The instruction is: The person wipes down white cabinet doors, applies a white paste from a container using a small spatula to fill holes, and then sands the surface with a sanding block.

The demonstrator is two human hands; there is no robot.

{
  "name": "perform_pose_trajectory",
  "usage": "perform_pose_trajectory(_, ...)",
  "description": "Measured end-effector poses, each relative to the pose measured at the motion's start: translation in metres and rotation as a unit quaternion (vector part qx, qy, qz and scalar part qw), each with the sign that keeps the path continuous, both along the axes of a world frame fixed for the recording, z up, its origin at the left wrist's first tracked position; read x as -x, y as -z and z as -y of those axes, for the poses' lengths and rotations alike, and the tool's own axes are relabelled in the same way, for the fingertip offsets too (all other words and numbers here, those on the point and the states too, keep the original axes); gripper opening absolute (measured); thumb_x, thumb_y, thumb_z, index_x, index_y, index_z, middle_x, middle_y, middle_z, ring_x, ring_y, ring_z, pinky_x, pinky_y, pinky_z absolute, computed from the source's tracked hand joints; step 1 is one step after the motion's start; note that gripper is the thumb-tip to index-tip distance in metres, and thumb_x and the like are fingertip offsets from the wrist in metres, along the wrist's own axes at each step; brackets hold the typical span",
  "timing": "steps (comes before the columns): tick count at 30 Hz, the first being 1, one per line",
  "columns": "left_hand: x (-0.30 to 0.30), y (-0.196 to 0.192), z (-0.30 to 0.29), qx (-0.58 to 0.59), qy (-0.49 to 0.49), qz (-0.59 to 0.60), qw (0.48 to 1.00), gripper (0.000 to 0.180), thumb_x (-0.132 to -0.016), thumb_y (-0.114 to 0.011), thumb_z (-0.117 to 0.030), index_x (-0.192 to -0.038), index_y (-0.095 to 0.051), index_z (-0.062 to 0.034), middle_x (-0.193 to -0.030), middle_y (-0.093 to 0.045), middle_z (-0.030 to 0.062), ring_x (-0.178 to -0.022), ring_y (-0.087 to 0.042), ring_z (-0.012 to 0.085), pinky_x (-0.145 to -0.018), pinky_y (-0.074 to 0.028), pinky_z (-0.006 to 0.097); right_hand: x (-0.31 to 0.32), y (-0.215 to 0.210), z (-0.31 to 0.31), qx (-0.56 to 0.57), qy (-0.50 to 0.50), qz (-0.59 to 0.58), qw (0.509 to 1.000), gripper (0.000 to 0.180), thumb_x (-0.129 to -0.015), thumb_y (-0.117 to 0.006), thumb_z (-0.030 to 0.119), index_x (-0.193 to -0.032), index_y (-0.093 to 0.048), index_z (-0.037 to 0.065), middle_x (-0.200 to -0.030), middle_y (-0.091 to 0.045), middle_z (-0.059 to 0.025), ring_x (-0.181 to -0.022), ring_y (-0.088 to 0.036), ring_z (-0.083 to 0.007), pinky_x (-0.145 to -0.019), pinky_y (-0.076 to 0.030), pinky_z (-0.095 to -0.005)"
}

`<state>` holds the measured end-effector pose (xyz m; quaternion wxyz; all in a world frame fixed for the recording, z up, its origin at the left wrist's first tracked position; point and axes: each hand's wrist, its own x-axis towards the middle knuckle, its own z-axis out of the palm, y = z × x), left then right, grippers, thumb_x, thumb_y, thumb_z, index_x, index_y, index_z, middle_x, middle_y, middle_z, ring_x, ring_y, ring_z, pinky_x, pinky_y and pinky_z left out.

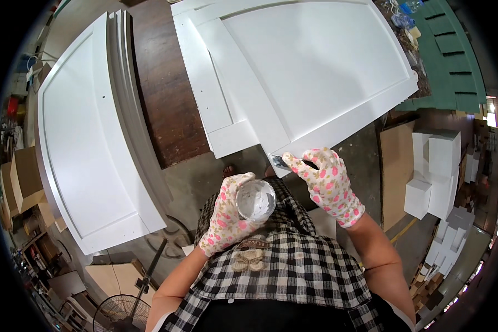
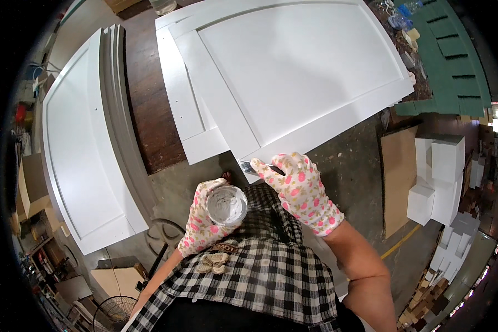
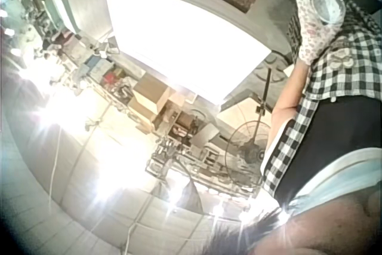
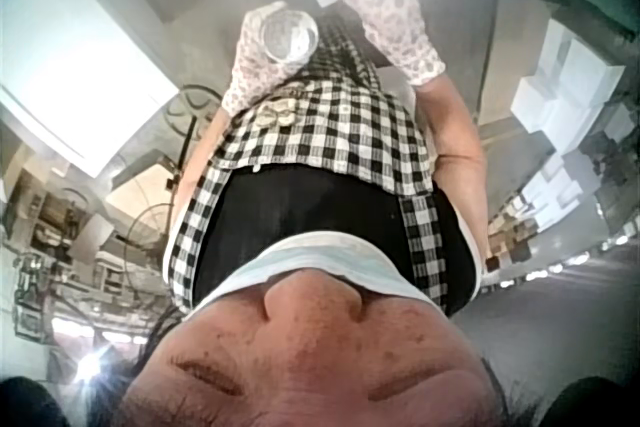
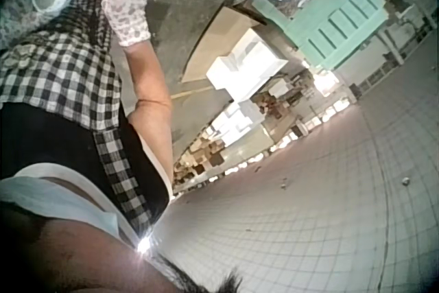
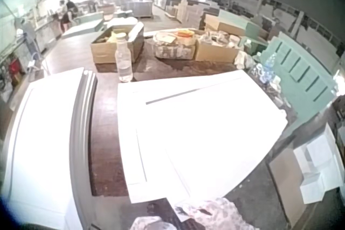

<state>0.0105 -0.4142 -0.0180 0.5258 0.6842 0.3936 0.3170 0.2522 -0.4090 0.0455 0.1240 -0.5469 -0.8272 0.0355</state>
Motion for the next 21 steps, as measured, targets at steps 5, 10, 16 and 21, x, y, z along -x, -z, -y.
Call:
perform_pose_trajectory(5, -0.001, -0.001, -0.001, -0.001, -0.007, -0.01, 1.0, 0.076, -0.066, -0.081, -0.02, -0.131, -0.045, -0.0064, -0.125, -0.048, 0.0141, -0.116, -0.049, 0.0305, -0.1, -0.04, 0.039, -0.009, 0.003, 0.0, 0.031, 0.001, -0.068, 0.997, 0.059, -0.069, -0.06, -0.001, -0.125, -0.063, 0.018, -0.1, -0.057, -0.0067, -0.093, -0.055, -0.0241, -0.077, -0.046, -0.0371)
perform_pose_trajectory(10, -0.002, 0.001, -0.001, -0.002, -0.003, -0.012, 1.0, 0.076, -0.065, -0.082, -0.02, -0.13, -0.045, -0.0061, -0.125, -0.049, 0.0141, -0.116, -0.049, 0.0305, -0.099, -0.041, 0.039, -0.002, 0.004, -0.004, 0.012, -0.014, -0.042, 0.999, 0.055, -0.069, -0.06, -0.001, -0.121, -0.065, 0.016, -0.097, -0.057, -0.0064, -0.091, -0.056, -0.0255, -0.076, -0.046, -0.0378)
perform_pose_trajectory(16, -0.003, 0.002, -0.002, -0.004, -0.006, -0.018, 1.0, 0.076, -0.065, -0.082, -0.021, -0.13, -0.046, -0.0056, -0.124, -0.049, 0.0147, -0.115, -0.049, 0.031, -0.099, -0.041, 0.039, -0.005, 0.002, -0.006, 0.057, -0.009, -0.117, 0.991, 0.053, -0.07, -0.061, -0.001, -0.12, -0.065, 0.014, -0.096, -0.057, -0.0072, -0.089, -0.056, -0.0259, -0.074, -0.046, -0.0372)
perform_pose_trajectory(21, -0.003, 0.003, -0.002, -0.012, -0.002, -0.022, 1.0, 0.076, -0.064, -0.082, -0.02, -0.129, -0.046, -0.0053, -0.123, -0.049, 0.0149, -0.115, -0.05, 0.0313, -0.099, -0.041, 0.04, 0.002, 0.0, -0.006, 0.028, 0.003, -0.095, 0.995, 0.049, -0.072, -0.06, 0.001, -0.119, -0.066, 0.014, -0.093, -0.057, -0.0083, -0.087, -0.057, -0.0263, -0.072, -0.047, -0.0374)
